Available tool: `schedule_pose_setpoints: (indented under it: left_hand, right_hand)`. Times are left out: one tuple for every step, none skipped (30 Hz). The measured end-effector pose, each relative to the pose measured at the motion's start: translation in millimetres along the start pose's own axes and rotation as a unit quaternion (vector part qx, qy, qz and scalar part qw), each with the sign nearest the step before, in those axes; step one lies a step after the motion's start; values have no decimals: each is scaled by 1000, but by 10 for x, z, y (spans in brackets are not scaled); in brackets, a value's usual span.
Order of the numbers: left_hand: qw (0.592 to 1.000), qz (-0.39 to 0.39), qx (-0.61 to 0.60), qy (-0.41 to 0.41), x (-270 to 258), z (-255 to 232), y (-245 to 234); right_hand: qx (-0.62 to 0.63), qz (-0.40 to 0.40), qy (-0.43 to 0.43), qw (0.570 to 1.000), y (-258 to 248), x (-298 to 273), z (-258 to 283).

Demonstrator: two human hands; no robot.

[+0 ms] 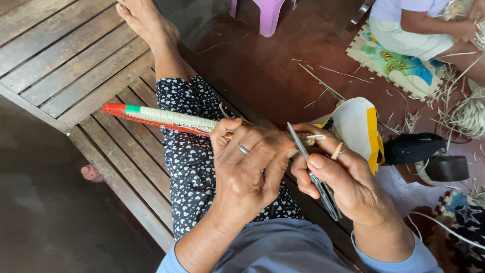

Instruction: Weaving and trimming a decorative hand fan using natural fibers and a knife

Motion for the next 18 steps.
schedule_pose_setpoints:
  left_hand:
    - [999,5,33,12,-7,-18,-8]
    - [997,11,66,24,-15,-37,-15]
    - [997,11,67,24,-26,-34,-7]
    - [994,-7,98,47,-37,-47,-9]
    - [989,-24,130,71,-46,-59,-8]
    - [989,-24,131,71,-57,-47,1]
    - [984,-30,148,98,-72,-51,9]
    - [978,-36,166,124,-88,-54,18]
    - [977,-36,166,125,-116,-77,3]
    - [984,-7,132,116,-139,-91,0]
    - [989,19,100,107,-151,-100,3]
    - [989,17,102,108,-196,-65,-45]
    - [998,-22,51,17,-245,20,-125]
    - [996,-58,-2,-75,-306,110,-195]
    - [996,-57,-3,-75,-299,142,-211]
    - [992,-50,-11,-117,-298,200,-222]
    - [986,-44,-19,-158,-300,257,-233]
    - [986,-45,-19,-158,-310,271,-185]
  right_hand:
    - [-8,1,1,1000,-6,7,-9]
    - [-16,3,2,1000,-12,13,-18]
    - [-15,3,2,1000,-9,24,-28]
    - [-13,5,1,1000,-6,34,-37]
    - [-11,6,-1,1000,-5,47,-44]
    - [-10,6,-2,1000,0,54,-38]
    - [-30,-10,13,999,-5,61,-41]
    - [-49,-26,27,998,-11,68,-44]
    - [-48,-27,26,998,-33,79,-32]
    - [-101,-51,34,993,-72,90,-20]
    - [-155,-74,40,984,-120,120,-2]
    - [-155,-72,37,985,-123,131,-9]
    - [-77,-43,33,996,-99,129,-25]
    - [2,-13,30,999,-77,127,-40]
    - [2,-13,30,999,-84,130,-52]
    - [16,-13,33,999,-90,132,-66]
    - [30,-11,36,999,-95,139,-79]
    - [29,-10,36,999,-92,135,-78]
Point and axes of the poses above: each hand's wrist, its own x-axis towards the middle knuckle, its own y-axis out of the palm, z = x × y, the point moved 3 cm from there along x, towards the middle knuckle, and after that the axes turned 1 degree about -x, right-handed, at the moved point
